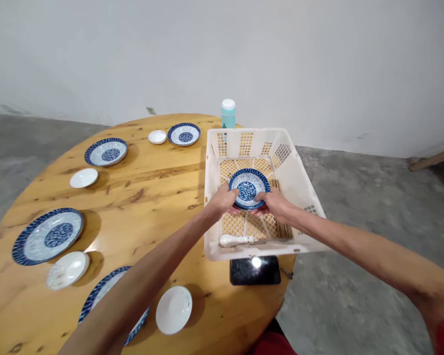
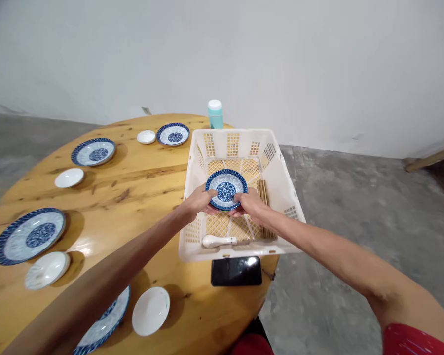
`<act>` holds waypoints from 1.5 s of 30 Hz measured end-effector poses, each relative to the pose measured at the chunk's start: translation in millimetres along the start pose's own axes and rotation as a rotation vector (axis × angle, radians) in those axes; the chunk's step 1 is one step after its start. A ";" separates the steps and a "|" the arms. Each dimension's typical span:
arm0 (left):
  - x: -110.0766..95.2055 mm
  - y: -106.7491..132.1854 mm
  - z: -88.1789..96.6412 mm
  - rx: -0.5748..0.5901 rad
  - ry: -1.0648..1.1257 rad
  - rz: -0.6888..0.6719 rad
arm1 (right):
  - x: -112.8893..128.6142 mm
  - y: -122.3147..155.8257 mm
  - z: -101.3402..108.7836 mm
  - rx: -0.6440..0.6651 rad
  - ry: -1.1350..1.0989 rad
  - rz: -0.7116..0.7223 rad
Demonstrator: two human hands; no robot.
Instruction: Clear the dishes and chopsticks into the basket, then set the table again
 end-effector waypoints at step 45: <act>4.5 -206.2 19.9 -0.416 0.429 0.169 | 40.6 -263.0 -44.6 0.216 0.062 -0.053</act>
Point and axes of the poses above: each hand's wrist, its own y-axis away from the middle knuckle, its own z-axis out of the back of the hand, x = y × z, the point moved 10 cm from there along -y, towards the middle knuckle, and after that the axes turned 8 degrees about -y, right-handed, at the moved point
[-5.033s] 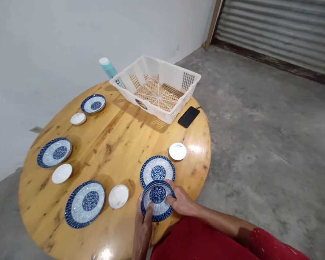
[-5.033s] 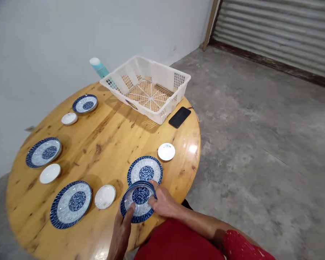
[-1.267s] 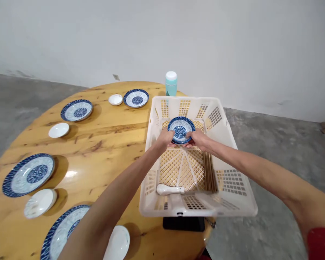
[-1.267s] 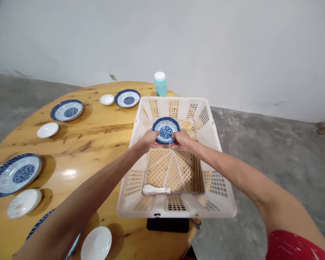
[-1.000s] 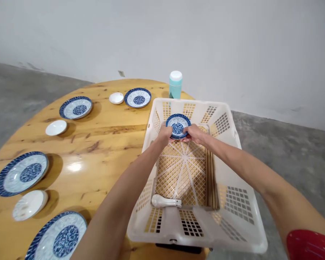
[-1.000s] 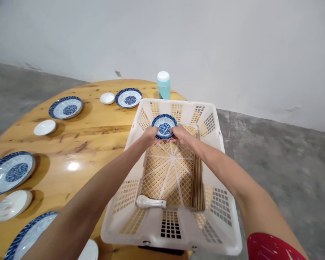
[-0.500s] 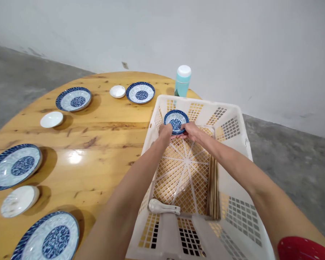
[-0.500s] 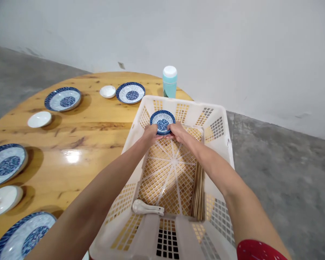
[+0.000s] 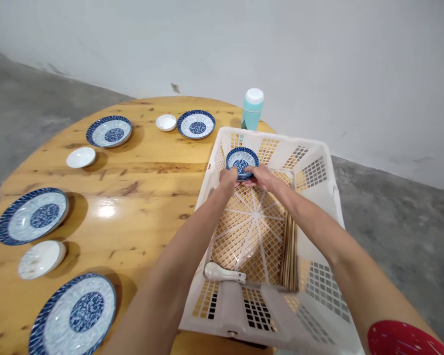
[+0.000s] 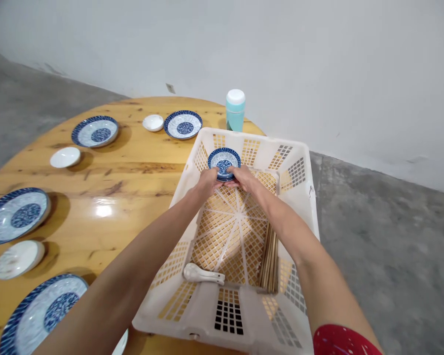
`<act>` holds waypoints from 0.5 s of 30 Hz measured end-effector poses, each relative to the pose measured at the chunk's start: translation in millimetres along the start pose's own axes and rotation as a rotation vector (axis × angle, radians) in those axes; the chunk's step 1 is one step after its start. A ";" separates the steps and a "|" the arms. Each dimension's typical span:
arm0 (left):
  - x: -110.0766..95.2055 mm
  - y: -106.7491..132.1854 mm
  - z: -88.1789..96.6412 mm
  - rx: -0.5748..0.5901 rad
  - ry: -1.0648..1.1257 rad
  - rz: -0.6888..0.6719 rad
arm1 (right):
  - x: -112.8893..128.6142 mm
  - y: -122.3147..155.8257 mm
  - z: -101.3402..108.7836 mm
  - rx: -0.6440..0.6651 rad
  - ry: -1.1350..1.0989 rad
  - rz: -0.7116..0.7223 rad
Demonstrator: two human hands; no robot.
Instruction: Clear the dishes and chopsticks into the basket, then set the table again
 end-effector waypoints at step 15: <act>2.2 10.4 -11.6 0.112 0.060 -0.040 | -3.0 -3.3 1.7 -0.049 -0.045 0.018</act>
Point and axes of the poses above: each hand's wrist, its own y-axis away from the middle knuckle, its own z-axis out of the back of the hand, x = y × z, the point moved 10 cm from there along -y, towards the middle knuckle, and after that the axes turned 8 degrees about -y, right-handed, at the moved point
